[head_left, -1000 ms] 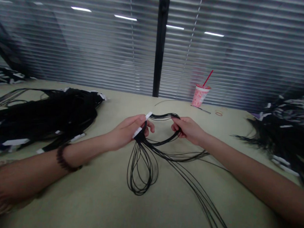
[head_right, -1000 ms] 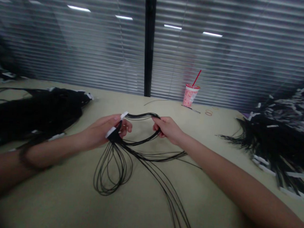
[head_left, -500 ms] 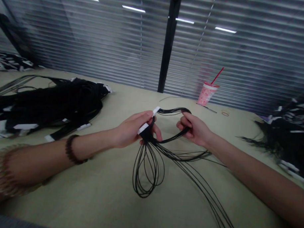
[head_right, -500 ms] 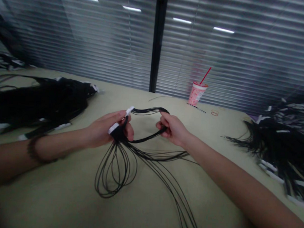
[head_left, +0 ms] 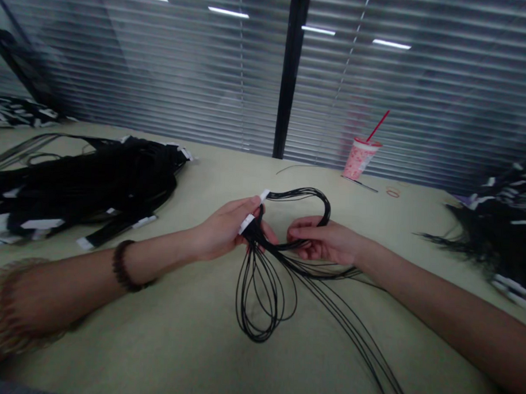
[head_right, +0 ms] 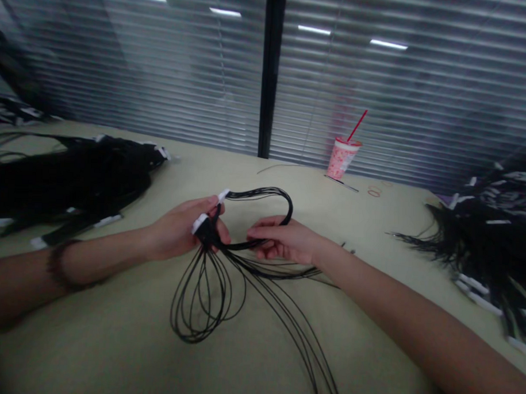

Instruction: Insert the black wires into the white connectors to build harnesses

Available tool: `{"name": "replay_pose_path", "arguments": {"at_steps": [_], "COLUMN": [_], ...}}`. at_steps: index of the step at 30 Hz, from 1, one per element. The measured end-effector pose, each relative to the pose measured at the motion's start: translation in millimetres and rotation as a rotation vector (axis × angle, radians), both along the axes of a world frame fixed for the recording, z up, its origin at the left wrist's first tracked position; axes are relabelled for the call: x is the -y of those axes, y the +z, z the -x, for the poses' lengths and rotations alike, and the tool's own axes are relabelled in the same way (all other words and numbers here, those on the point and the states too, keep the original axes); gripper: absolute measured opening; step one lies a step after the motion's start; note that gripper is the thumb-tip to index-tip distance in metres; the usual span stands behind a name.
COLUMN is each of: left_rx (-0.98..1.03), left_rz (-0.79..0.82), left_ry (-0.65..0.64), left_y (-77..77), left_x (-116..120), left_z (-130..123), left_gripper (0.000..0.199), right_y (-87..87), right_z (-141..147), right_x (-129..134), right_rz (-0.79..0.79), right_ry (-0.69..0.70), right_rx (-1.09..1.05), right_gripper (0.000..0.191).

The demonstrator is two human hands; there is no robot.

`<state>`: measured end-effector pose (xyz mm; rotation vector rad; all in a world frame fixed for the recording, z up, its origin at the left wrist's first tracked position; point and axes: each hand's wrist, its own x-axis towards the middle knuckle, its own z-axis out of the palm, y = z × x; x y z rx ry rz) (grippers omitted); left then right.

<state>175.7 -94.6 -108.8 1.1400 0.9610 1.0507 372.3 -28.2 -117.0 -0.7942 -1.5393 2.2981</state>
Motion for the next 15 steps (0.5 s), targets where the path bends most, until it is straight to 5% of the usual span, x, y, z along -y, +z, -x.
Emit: {"name": "replay_pose_path", "arguments": {"at_steps": [5,11,15], "left_rx": [0.017,-0.001,0.003], "left_rz": [0.041,0.03,0.029], "left_ry": [0.002,-0.055,-0.059], "left_y": [-4.6,-4.0,-1.0], "left_x": [-0.5,0.6,1.6], "left_z": [0.6,0.9,-0.1], "left_gripper": [0.025,0.027,0.025], "right_y": [-2.2,-11.5,-14.1], "right_z": [0.5,7.1,10.5], "right_x": [7.8,3.2,3.0], "right_rz": [-0.148,-0.037,0.047], "right_ry": [0.099,-0.281,-0.391], "right_rx": [0.033,-0.117,-0.206], "right_gripper": [0.019,0.014,0.011]}}
